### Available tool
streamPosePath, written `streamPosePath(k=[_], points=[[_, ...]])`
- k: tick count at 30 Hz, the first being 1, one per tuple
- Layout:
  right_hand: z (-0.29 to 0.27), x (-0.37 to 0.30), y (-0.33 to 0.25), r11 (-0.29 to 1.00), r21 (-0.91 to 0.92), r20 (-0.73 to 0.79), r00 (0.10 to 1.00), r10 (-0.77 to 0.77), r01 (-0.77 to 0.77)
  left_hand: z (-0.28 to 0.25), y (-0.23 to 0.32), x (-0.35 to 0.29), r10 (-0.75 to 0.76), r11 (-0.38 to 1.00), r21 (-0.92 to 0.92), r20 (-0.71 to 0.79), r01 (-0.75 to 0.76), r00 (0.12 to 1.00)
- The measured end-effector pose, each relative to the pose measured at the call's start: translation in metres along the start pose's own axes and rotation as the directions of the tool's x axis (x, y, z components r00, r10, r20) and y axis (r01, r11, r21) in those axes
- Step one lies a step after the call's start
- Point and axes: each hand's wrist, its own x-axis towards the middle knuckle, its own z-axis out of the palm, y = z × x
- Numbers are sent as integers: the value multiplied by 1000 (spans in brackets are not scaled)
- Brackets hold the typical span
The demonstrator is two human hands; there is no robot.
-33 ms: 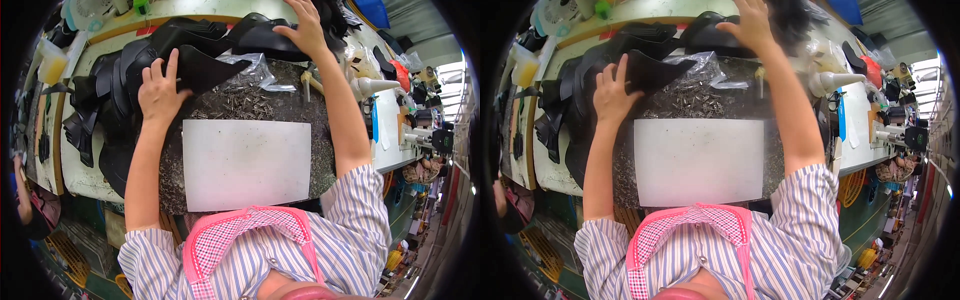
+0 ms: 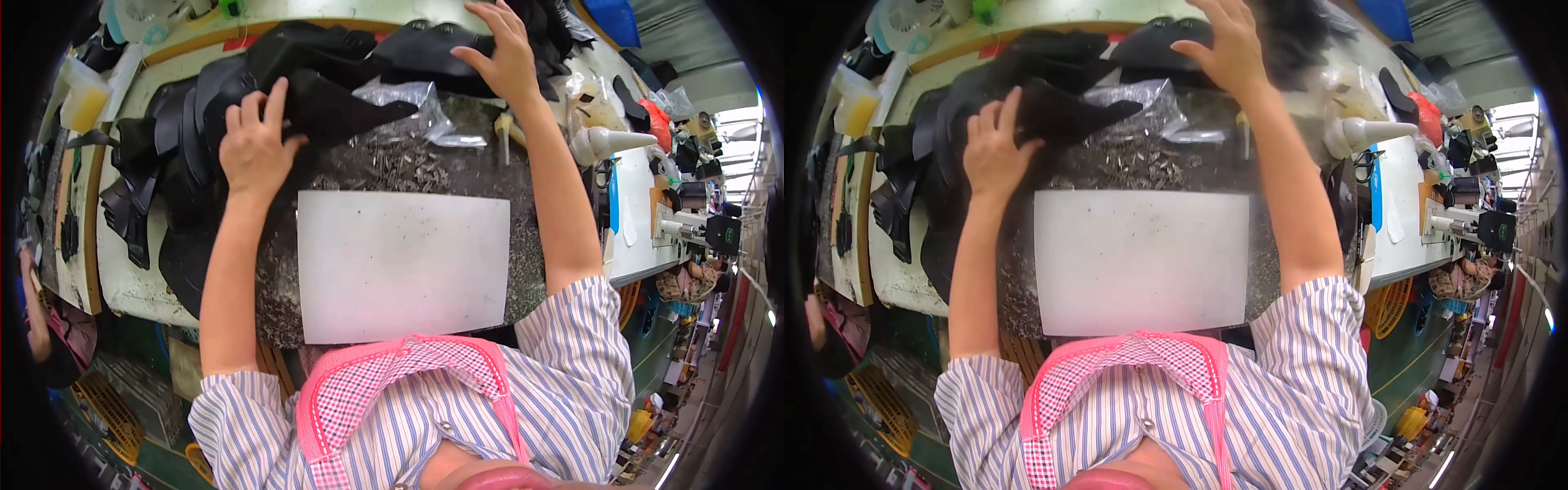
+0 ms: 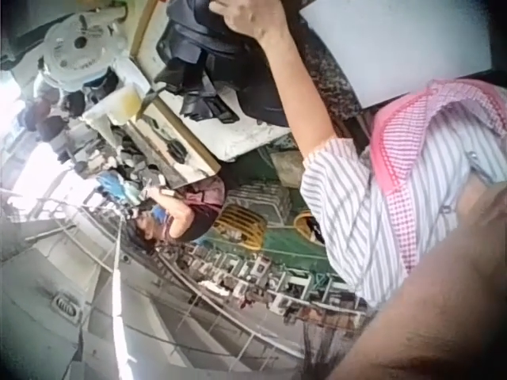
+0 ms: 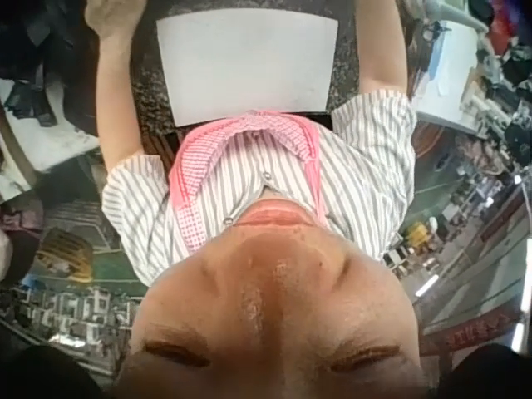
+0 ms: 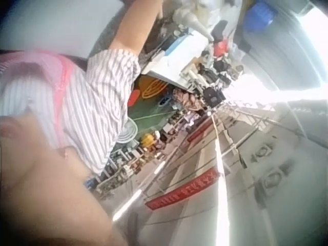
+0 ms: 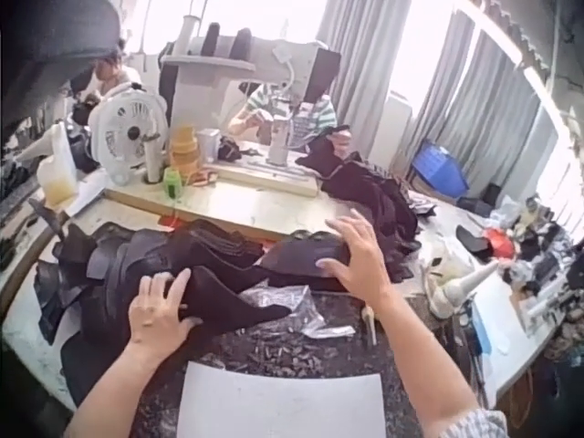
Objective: The worker is inserting rivets into shoe upper components at a manufacturing station.
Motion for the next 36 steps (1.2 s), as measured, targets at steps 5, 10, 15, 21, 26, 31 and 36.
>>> streamPosePath(k=[5, 10, 15, 21, 26, 31, 36], points=[[-14, -76, -62, 744, 413, 583, 780, 227, -525, -24, -34, 15, -24, 979, -204, -133, -4, 991], [-16, -105, -66, 815, 114, 752, 585, 302, -568, -113, -15, 18, -130, 575, -797, 136, 187, 982], [-2, -100, -72, 687, 85, 824, 438, 358, -722, -102, 49, -29, 405, 829, -554, 499, -77, 766], [-2, -110, -71, 434, 315, 759, 499, 418, -844, -65, 66, -65, 279, 745, -666, 345, 24, 896], [-46, -79, -81, -335, 572, 816, 478, 323, -749, -66, 86, -42, 38, 528, -828, 244, 188, 969], [-86, -47, -108, -454, 568, 808, 568, 152, -687, -68, 103, -42, -53, 135, -910, 389, 393, 920], [-107, -38, -116, -158, 635, 772, 618, 147, -756, -75, 100, -45, 23, 143, -955, 266, 260, 964]])
